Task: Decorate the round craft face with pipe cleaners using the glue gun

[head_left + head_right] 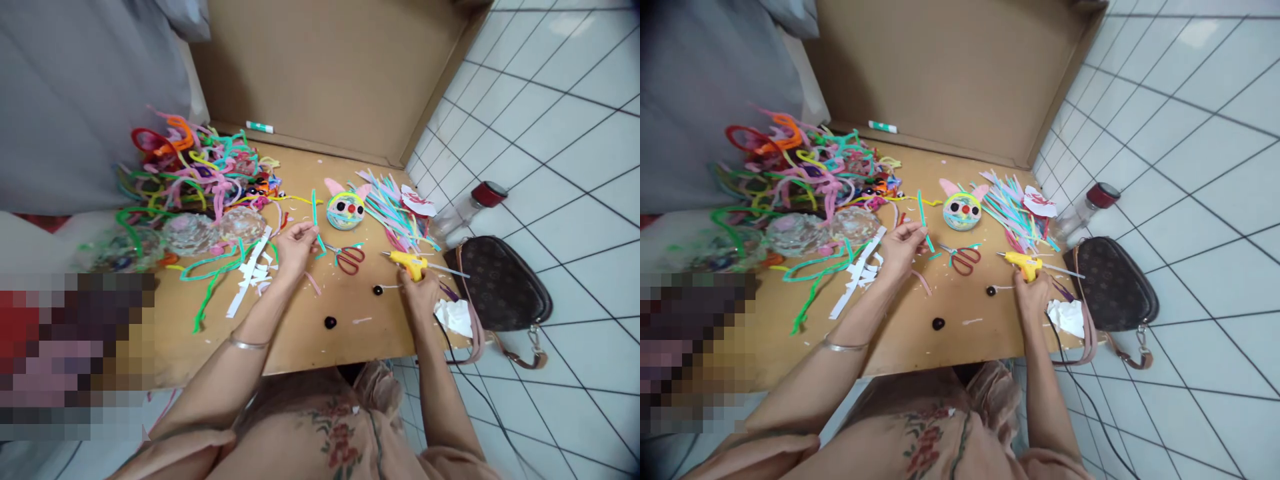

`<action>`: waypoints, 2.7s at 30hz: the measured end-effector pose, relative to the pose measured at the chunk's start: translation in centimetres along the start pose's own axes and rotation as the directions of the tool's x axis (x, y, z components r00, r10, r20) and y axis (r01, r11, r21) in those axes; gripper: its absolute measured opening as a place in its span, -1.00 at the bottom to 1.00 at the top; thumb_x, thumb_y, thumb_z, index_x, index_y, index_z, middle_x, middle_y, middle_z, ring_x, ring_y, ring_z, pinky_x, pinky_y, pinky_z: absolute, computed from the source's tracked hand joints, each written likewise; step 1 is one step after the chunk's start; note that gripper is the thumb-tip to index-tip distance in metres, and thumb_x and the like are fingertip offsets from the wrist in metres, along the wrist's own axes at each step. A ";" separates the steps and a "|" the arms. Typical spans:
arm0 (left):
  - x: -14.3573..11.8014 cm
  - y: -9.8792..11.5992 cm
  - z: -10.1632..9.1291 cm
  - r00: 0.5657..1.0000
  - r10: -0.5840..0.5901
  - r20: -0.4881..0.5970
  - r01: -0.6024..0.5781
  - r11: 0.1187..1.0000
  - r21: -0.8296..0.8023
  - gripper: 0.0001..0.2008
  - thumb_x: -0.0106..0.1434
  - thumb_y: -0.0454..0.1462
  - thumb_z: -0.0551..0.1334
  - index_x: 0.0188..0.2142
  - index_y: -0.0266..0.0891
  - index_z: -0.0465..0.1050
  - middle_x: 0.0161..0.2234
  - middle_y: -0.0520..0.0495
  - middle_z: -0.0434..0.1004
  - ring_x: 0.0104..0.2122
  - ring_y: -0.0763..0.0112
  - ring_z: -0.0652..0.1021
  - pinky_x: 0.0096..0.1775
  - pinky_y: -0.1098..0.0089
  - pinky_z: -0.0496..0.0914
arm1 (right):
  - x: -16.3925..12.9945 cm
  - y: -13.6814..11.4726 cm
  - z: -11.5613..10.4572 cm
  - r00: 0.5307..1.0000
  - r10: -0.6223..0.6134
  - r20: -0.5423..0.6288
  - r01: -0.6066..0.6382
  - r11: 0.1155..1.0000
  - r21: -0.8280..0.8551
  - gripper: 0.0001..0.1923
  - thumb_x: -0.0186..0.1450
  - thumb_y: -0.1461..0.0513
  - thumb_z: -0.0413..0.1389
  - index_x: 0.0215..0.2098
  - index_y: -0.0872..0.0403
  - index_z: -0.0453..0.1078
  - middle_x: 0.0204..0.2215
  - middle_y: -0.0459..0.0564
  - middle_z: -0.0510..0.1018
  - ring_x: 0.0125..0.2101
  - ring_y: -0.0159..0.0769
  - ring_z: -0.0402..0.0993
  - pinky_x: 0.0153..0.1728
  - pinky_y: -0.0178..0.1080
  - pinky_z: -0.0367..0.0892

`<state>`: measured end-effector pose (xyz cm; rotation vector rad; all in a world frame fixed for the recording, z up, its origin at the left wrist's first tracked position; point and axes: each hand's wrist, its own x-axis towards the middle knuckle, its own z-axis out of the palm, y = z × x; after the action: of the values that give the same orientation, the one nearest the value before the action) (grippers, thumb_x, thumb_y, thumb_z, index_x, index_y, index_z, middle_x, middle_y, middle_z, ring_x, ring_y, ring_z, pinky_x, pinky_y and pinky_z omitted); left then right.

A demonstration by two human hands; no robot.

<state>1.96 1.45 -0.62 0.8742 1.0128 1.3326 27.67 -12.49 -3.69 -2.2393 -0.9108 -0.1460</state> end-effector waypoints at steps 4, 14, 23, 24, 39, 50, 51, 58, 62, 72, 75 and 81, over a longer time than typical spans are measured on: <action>-0.1 -0.1 0.1 1.000 0.000 0.023 0.000 1.000 -0.004 -0.64 -0.13 -0.10 0.47 -0.40 -0.28 0.52 -0.60 0.09 0.47 -0.64 0.56 0.41 -0.56 0.50 0.32 | 0.2 0.0 0.8 1.000 0.029 0.008 -0.028 0.996 -0.081 -0.46 0.11 -0.03 0.15 -0.14 0.25 0.47 -0.21 0.34 0.55 -0.14 0.09 0.41 -0.04 0.02 0.30; -0.5 -0.7 0.1 0.970 0.196 0.142 -0.213 0.970 0.117 -0.70 0.03 -0.09 0.42 -0.35 -0.27 0.60 -0.44 -0.05 0.63 -0.47 0.43 0.53 -0.38 0.41 0.44 | -1.0 -6.4 -2.4 0.947 -0.323 -0.005 0.303 0.884 0.356 -0.62 0.29 -0.01 0.08 -0.23 0.11 0.52 -0.40 0.02 0.51 -0.41 -0.23 0.39 -0.30 -0.15 0.34; -0.6 0.0 -1.3 0.575 0.739 0.353 -0.755 0.311 0.577 -0.79 0.37 -0.23 0.19 -0.27 -0.19 0.61 -0.36 -0.08 0.65 -0.36 0.39 0.56 -0.27 0.39 0.40 | -2.0 -14.4 -5.0 0.796 -0.588 -0.144 0.575 0.663 0.480 -0.86 0.34 0.20 0.14 -0.33 0.03 0.53 -0.46 -0.08 0.52 -0.44 -0.33 0.38 -0.39 -0.24 0.23; -0.7 0.1 -1.3 0.519 0.760 0.390 -0.769 0.217 0.602 -0.80 0.39 -0.25 0.18 -0.27 -0.19 0.60 -0.36 -0.08 0.65 -0.35 0.38 0.56 -0.26 0.38 0.38 | -2.1 -14.6 -4.8 0.760 -0.629 -0.166 0.631 0.650 0.424 -0.86 0.36 0.22 0.13 -0.32 0.02 0.53 -0.44 -0.08 0.52 -0.41 -0.31 0.40 -0.36 -0.22 0.23; -2.2 0.1 -0.9 0.368 0.738 0.565 -0.800 -0.058 0.597 -0.83 0.41 -0.31 0.17 -0.17 -0.15 0.57 -0.30 -0.07 0.65 -0.27 0.35 0.51 -0.24 0.34 0.34 | -1.6 -16.4 -0.8 0.382 -0.917 0.114 0.915 0.357 -0.189 -0.77 0.39 0.37 0.08 -0.40 0.07 0.48 -0.37 0.04 0.51 -0.29 -0.15 0.22 -0.29 -0.15 -0.04; -2.5 -0.1 -0.3 0.501 0.652 0.569 -0.808 0.117 0.577 -0.81 0.40 -0.26 0.16 -0.22 -0.14 0.58 -0.30 -0.11 0.65 -0.27 0.30 0.54 -0.21 0.27 0.39 | -0.3 -15.4 -0.4 0.496 -0.851 0.172 0.865 0.502 -0.011 -0.77 0.33 0.36 0.08 -0.46 0.05 0.47 -0.39 0.04 0.50 -0.33 -0.18 0.26 -0.29 -0.15 0.03; -2.4 -0.1 -0.2 0.521 0.653 0.550 -0.802 0.153 0.578 -0.82 0.39 -0.23 0.18 -0.21 -0.14 0.57 -0.28 -0.11 0.65 -0.25 0.28 0.55 -0.17 0.26 0.41 | 0.0 -15.2 -0.3 0.523 -0.838 0.154 0.849 0.529 -0.007 -0.77 0.32 0.35 0.08 -0.46 0.05 0.47 -0.39 0.05 0.50 -0.32 -0.18 0.27 -0.29 -0.15 0.05; 0.7 2.2 1.3 0.713 0.598 0.367 -0.673 0.435 0.598 -0.58 0.22 -0.11 0.30 0.03 -0.18 0.40 -0.01 -0.18 0.55 0.01 0.15 0.53 0.04 0.15 0.41 | 4.5 -12.6 0.2 0.875 -0.479 -0.071 0.466 0.795 0.388 -0.87 0.17 0.24 0.13 -0.46 0.05 0.52 -0.49 -0.03 0.55 -0.44 -0.24 0.38 -0.30 -0.17 0.28; 3.9 2.8 3.2 0.681 0.486 0.548 -0.718 0.295 0.630 -0.49 0.15 -0.12 0.34 0.08 -0.18 0.39 0.12 -0.23 0.50 0.14 0.03 0.45 0.17 0.05 0.29 | 6.9 -12.5 1.5 0.978 -0.206 0.009 0.153 0.750 0.643 -0.81 0.06 0.12 0.20 -0.46 0.08 0.53 -0.60 -0.12 0.49 -0.55 -0.33 0.32 -0.43 -0.23 0.28; 7.6 0.8 6.6 0.628 0.255 0.735 -0.769 0.060 0.636 -0.29 0.10 -0.08 0.39 0.22 -0.21 0.32 0.20 -0.31 0.44 0.26 -0.14 0.31 0.19 -0.05 0.21 | 8.6 -13.4 6.5 0.998 -0.012 0.067 -0.049 0.567 0.822 -0.81 -0.04 0.11 0.19 -0.51 0.05 0.36 -0.60 -0.16 0.44 -0.52 -0.36 0.34 -0.43 -0.26 0.28; 8.0 0.6 6.6 0.595 0.255 0.763 -0.790 0.010 0.613 -0.32 0.13 -0.09 0.37 0.22 -0.19 0.33 0.16 -0.31 0.47 0.22 -0.13 0.34 0.17 -0.06 0.22 | 8.2 -13.0 7.0 0.999 -0.024 0.040 -0.017 0.606 0.796 -0.82 0.03 0.11 0.16 -0.50 0.03 0.31 -0.61 -0.18 0.38 -0.54 -0.38 0.30 -0.45 -0.28 0.25; 7.6 0.6 5.4 0.569 0.249 0.783 -0.807 -0.014 0.591 -0.33 0.09 -0.18 0.33 0.22 -0.16 0.34 0.19 -0.27 0.45 0.19 -0.11 0.35 0.16 -0.03 0.23 | 7.0 -12.8 7.1 0.999 -0.049 0.012 0.021 0.612 0.791 -0.85 0.10 0.13 0.12 -0.47 0.00 0.27 -0.61 -0.22 0.34 -0.56 -0.40 0.27 -0.45 -0.29 0.24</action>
<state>6.53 9.36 1.19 2.7628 1.0287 0.8182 23.52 2.56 0.70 -1.3771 -0.8125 0.2491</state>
